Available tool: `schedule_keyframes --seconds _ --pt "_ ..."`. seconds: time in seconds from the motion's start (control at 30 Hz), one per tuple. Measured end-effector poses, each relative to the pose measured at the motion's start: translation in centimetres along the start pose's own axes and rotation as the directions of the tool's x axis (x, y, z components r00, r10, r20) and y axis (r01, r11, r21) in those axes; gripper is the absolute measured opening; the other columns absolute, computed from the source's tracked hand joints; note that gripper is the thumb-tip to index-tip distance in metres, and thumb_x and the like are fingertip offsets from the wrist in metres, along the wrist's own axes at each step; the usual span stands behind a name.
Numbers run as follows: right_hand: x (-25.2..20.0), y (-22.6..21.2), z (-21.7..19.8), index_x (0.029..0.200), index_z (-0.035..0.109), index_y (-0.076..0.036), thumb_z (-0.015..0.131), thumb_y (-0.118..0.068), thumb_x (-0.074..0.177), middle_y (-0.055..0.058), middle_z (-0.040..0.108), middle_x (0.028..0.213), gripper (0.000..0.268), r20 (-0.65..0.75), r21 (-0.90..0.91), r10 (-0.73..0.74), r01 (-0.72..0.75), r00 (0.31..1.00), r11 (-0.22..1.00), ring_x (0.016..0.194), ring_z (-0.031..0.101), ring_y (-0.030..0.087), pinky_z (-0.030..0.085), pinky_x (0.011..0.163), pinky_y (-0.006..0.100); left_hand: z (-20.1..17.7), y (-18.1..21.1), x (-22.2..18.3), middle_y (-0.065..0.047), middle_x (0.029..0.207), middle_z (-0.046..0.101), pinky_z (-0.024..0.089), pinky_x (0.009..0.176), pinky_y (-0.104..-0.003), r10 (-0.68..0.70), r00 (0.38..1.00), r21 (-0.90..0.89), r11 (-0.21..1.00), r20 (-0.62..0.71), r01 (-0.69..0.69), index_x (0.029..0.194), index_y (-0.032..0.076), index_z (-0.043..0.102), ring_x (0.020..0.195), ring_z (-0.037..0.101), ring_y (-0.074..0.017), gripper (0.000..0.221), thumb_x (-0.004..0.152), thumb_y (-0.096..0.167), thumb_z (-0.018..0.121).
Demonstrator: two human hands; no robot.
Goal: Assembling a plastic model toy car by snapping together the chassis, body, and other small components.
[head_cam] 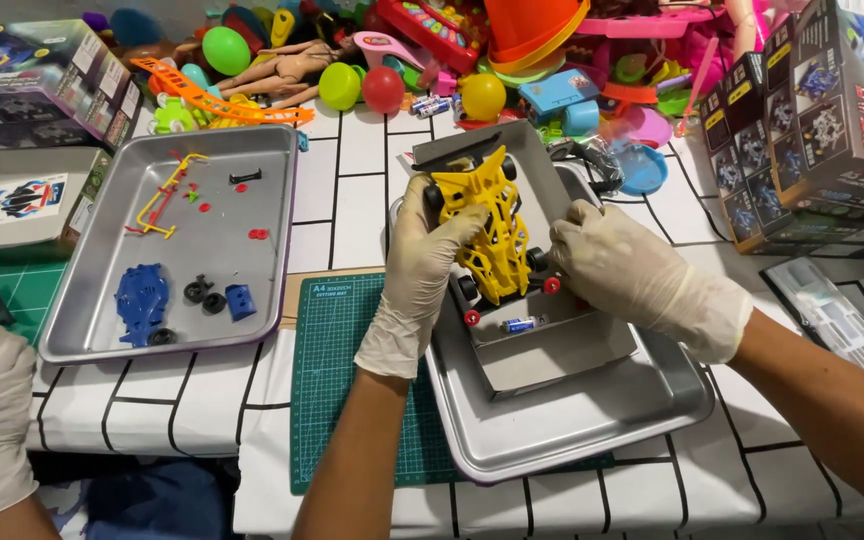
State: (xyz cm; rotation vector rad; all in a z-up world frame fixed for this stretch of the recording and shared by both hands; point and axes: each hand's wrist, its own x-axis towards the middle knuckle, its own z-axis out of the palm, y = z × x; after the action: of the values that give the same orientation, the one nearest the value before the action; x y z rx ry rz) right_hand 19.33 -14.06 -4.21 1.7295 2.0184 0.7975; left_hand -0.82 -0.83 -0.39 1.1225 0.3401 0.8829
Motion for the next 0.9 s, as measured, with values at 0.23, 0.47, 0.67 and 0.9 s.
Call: schedule_keyframes --seconds 0.23,0.47,0.67,0.9 --pt "0.7 7.9 -8.8 0.098 0.069 0.0 0.075 0.005 0.088 0.012 0.075 0.092 0.013 -0.132 0.879 0.282 -0.02 0.95 0.476 0.078 0.073 0.02 0.066 0.079 0.027 0.2 -1.1 0.1 -0.032 0.142 0.057 0.055 0.102 -0.038 -0.181 0.983 0.028 0.983 0.013 0.181 0.162 0.002 0.011 0.118 0.068 -0.0325 0.102 0.081 0.01 0.073" --pt "3.8 6.9 -7.6 0.113 0.069 0.002 0.072 0.003 0.098 0.012 0.072 0.106 0.015 -0.111 0.98 0.565 0.185 0.818 -0.076 0.095 0.068 0.017 0.06 0.09 0.024 -0.4 -2.3 0.7 -0.028 0.143 0.055 0.056 0.099 -0.037 -0.213 0.977 0.055 0.976 0.01 0.212 0.161 0.0 0.011 0.119 0.066 -0.0291 0.103 0.08 0.012 0.074" --pt "3.8 6.3 -8.7 0.113 0.069 0.004 0.078 0.01 0.094 0.014 0.073 0.108 0.021 -0.233 0.972 0.55 0.203 0.802 0.117 0.098 0.071 0.02 0.061 0.094 0.028 -1.3 -3.4 0.9 -0.029 0.116 0.07 0.058 0.097 -0.036 -0.248 0.969 -0.007 0.969 0.007 0.248 0.164 0.002 0.01 0.107 0.071 -0.0272 0.101 0.083 0.005 0.071" --pt "3.3 6.4 -9.5 0.115 0.07 0.001 0.08 0.006 0.096 0.008 0.073 0.099 0.023 -0.301 0.937 0.491 0.158 0.817 0.312 0.085 0.067 0.014 0.058 0.083 0.026 -1.2 -3.5 0.7 -0.028 0.123 0.067 0.059 0.093 -0.035 -0.207 0.978 -0.046 0.977 0.038 0.208 0.164 0.001 0.011 0.102 0.072 -0.0235 0.099 0.082 0.0 0.068"
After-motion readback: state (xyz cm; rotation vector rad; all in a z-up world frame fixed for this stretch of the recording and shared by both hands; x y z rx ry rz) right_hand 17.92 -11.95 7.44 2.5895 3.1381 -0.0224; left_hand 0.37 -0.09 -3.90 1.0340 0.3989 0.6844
